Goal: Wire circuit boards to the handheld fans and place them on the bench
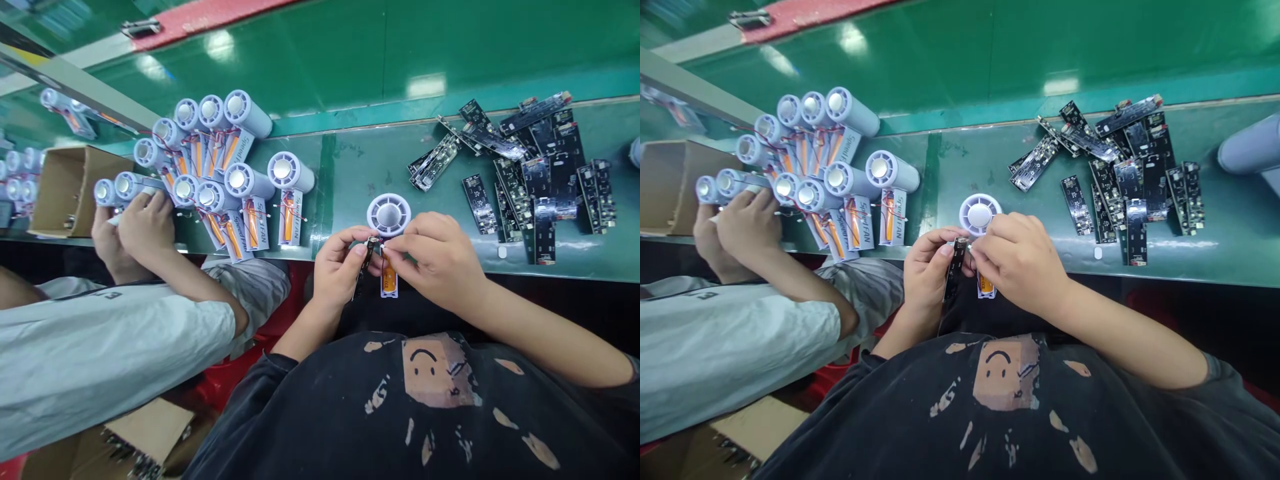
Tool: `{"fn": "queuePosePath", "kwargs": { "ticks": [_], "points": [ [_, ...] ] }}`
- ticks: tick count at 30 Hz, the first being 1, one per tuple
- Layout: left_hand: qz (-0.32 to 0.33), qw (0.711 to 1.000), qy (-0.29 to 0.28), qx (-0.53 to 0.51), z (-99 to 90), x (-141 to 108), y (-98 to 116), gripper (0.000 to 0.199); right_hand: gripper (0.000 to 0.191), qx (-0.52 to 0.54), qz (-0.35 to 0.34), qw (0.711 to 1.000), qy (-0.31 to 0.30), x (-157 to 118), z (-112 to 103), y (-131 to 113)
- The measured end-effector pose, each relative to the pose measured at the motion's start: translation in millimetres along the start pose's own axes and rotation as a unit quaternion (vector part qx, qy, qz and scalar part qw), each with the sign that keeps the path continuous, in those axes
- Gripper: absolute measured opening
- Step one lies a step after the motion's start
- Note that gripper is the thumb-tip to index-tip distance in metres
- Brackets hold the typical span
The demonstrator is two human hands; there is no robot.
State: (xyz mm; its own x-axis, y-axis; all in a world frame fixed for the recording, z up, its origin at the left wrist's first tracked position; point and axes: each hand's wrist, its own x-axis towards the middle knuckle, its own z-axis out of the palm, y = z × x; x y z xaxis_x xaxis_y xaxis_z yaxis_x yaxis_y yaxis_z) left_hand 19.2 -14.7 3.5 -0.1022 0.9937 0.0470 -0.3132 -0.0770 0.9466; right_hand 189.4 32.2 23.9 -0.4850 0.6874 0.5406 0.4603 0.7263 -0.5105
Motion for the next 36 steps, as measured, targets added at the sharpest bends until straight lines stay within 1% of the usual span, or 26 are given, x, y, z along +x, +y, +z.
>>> {"fn": "queuePosePath", "kwargs": {
  "ticks": [5,9,15,20,23,28,30,32,35,36],
  "points": [
    [-0.002,0.999,0.019,0.030,0.1,-2.7,-0.2,0.013,0.027,0.002,0.007,1.000,-0.017,4.6,-1.2,-0.3],
    [0.002,0.998,0.025,0.059,-0.2,-4.7,0.0,0.013,0.029,-0.028,-0.016,0.999,-0.035,6.2,-4.3,-0.2],
    [0.045,0.994,0.007,0.104,0.0,-3.9,1.8,0.009,0.033,-0.070,-0.053,0.994,-0.064,8.4,-10.8,-2.0],
    [0.074,0.981,0.002,0.177,1.5,-2.3,7.5,0.009,0.033,-0.101,-0.094,0.987,-0.087,10.9,-16.4,-7.8],
    [0.072,0.977,0.006,0.202,2.5,-2.9,8.1,0.009,0.033,-0.102,-0.103,0.985,-0.098,11.2,-16.8,-7.3],
    [0.034,0.991,-0.001,0.130,1.5,-5.9,-0.4,0.009,0.032,-0.060,-0.087,0.987,-0.117,8.7,-9.4,7.0],
    [0.016,0.991,-0.001,0.130,0.3,-6.1,-1.8,0.009,0.031,-0.037,-0.071,0.989,-0.127,8.3,-6.3,12.8],
    [0.005,0.991,-0.007,0.132,-1.3,-5.4,-0.1,0.010,0.026,-0.018,-0.049,0.990,-0.129,9.0,-5.7,16.1],
    [-0.022,0.992,-0.013,0.123,-4.6,-3.5,5.2,0.017,0.014,0.024,-0.003,0.996,-0.088,9.9,-10.4,18.2],
    [-0.034,0.992,-0.010,0.117,-6.1,-3.1,6.6,0.020,0.018,0.047,0.010,0.996,-0.071,9.2,-12.9,19.1]
  ]
}}
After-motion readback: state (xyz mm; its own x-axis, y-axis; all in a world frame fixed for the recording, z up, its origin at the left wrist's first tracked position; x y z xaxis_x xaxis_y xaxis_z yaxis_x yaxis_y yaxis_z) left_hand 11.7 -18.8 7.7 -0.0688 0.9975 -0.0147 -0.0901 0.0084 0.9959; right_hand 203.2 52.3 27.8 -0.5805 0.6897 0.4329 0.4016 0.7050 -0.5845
